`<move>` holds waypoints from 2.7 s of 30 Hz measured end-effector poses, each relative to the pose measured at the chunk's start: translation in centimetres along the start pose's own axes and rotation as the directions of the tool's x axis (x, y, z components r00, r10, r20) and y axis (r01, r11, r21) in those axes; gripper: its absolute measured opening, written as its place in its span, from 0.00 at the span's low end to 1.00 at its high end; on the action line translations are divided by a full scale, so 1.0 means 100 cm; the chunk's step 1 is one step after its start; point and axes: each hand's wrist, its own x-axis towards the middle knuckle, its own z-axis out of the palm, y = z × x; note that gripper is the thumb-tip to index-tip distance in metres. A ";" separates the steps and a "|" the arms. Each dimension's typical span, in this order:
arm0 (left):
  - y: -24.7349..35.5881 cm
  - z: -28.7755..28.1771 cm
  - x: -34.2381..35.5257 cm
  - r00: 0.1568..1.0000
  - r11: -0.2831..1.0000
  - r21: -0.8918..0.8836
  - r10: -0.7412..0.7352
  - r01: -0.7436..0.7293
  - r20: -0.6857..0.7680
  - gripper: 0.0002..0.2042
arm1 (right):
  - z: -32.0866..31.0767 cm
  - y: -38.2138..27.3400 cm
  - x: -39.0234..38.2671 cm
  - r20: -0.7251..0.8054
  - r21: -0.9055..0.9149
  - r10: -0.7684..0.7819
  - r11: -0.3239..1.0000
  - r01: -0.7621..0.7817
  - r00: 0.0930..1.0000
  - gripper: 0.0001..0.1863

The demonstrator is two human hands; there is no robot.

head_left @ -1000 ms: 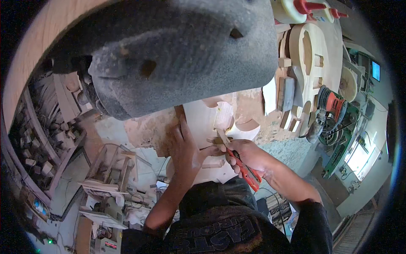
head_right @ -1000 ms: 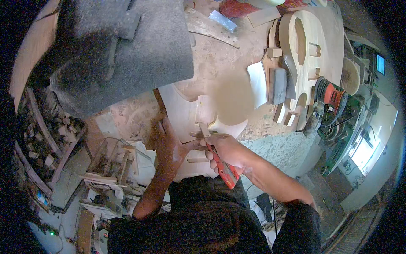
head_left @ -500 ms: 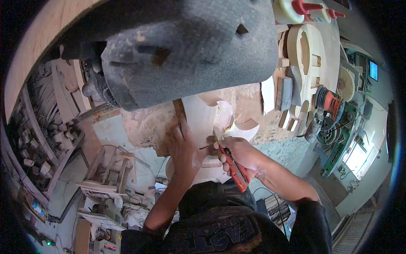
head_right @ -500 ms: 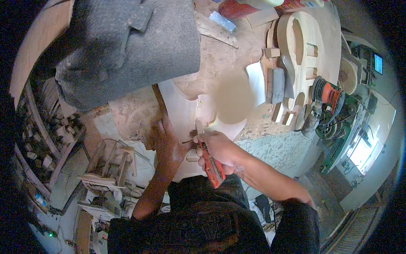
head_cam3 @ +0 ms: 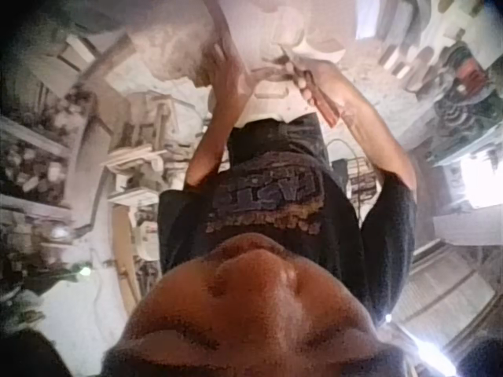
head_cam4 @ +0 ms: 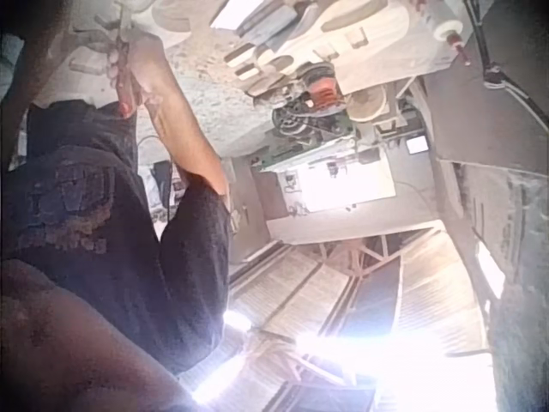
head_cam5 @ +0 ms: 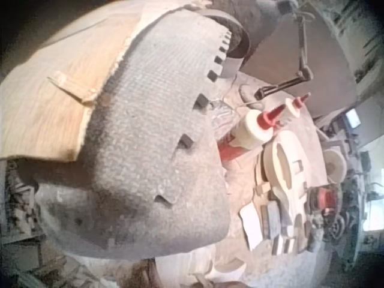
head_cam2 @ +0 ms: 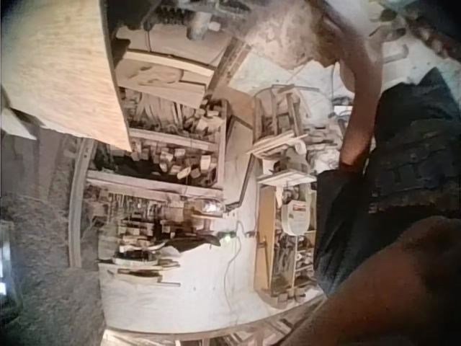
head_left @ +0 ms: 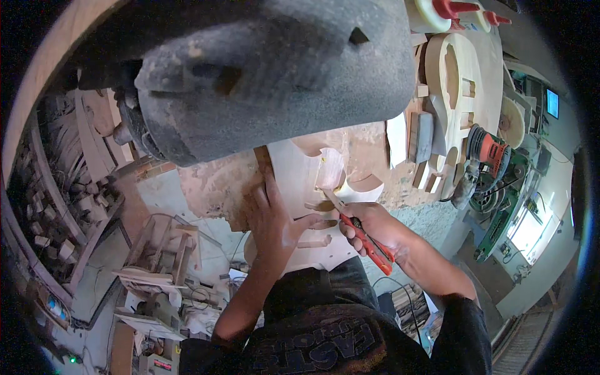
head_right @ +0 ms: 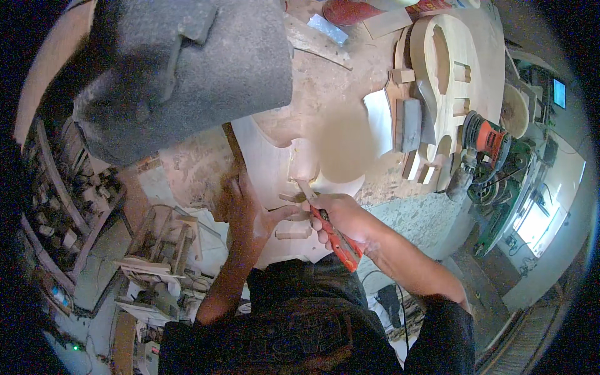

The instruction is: The person uses an orbital sander to smooth the surface and edges of a wooden guitar body and then uses a rasp to refine the internal cutouts.

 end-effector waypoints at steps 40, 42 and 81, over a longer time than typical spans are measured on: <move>0.004 0.000 0.000 1.000 1.000 -0.005 -0.025 0.025 -0.007 0.65 | 0.002 -0.008 0.004 0.064 0.033 0.085 0.996 -0.087 0.994 0.13; 0.004 0.000 0.001 1.000 1.000 -0.001 -0.031 0.031 -0.007 0.66 | 0.002 -0.008 0.007 0.062 0.030 0.074 0.997 -0.076 0.995 0.13; 0.001 0.005 0.003 0.999 1.000 -0.008 -0.023 0.023 -0.036 0.67 | 0.012 -0.009 0.004 0.036 -0.064 0.083 0.995 -0.081 0.996 0.13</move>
